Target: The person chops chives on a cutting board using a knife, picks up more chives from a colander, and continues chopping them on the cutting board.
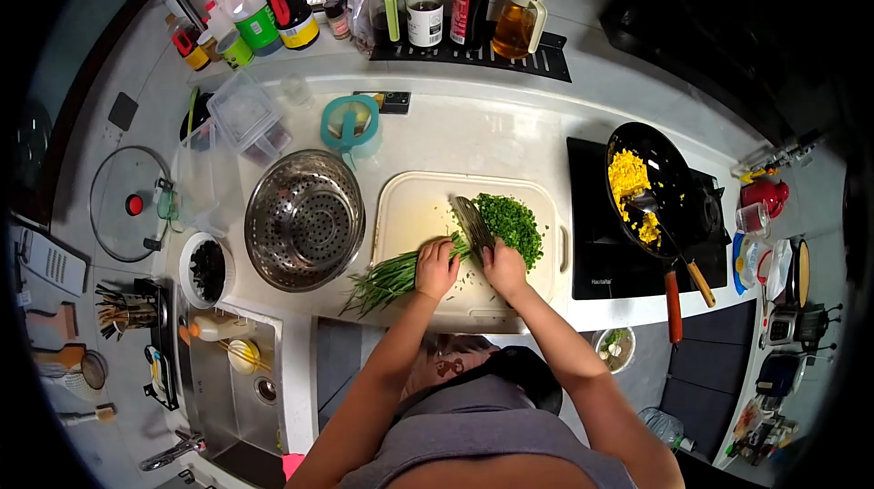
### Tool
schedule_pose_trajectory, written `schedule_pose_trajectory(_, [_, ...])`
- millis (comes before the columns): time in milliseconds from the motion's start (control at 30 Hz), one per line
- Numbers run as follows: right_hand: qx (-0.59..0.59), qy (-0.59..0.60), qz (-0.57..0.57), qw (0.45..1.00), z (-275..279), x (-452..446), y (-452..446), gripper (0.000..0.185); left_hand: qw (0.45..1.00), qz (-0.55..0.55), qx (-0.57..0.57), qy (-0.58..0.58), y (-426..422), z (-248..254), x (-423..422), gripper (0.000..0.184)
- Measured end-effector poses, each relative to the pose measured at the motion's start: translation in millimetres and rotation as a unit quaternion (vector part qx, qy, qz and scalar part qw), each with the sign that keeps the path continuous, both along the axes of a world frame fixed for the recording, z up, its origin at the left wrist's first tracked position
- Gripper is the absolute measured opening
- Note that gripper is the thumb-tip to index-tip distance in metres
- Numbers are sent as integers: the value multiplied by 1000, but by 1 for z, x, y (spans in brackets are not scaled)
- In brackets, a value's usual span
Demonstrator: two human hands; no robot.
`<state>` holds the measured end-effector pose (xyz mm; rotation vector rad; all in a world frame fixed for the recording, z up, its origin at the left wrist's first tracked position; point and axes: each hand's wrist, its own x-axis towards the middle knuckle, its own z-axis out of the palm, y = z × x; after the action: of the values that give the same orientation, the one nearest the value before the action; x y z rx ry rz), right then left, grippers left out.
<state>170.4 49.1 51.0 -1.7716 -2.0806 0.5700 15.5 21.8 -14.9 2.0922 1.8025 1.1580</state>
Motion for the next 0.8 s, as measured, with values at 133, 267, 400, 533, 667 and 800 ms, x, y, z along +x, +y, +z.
schedule_pose_trajectory(133, [-13, -41, 52, 998, 34, 12, -18, 19, 1000, -8, 0, 3, -1, 3, 0, 19])
schedule_pose_trajectory(267, [-15, -99, 103, 990, 34, 17, -27, 18, 1000, -7, 1, 5, 0, -1, 0, 19])
schedule_pose_trajectory(400, [-11, -131, 111, 985, 17, 10, -23, 19, 1000, -5, 4, 17, 0, 2, 0, 17])
schedule_pose_trajectory(533, [-21, -110, 86, 990, 3, -11, -9, 16, 1000, -9, 1, 14, 0, 2, 0, 17])
schedule_pose_trajectory(667, [-2, -54, 21, 998, -8, -17, -4, 19, 1000, -6, 6, 7, 0, 1, 0, 18])
schedule_pose_trajectory(800, [-11, -22, 19, 999, 0, -3, 0, 22, 1000, 6, 4, 11, -2, 3, 1, 18])
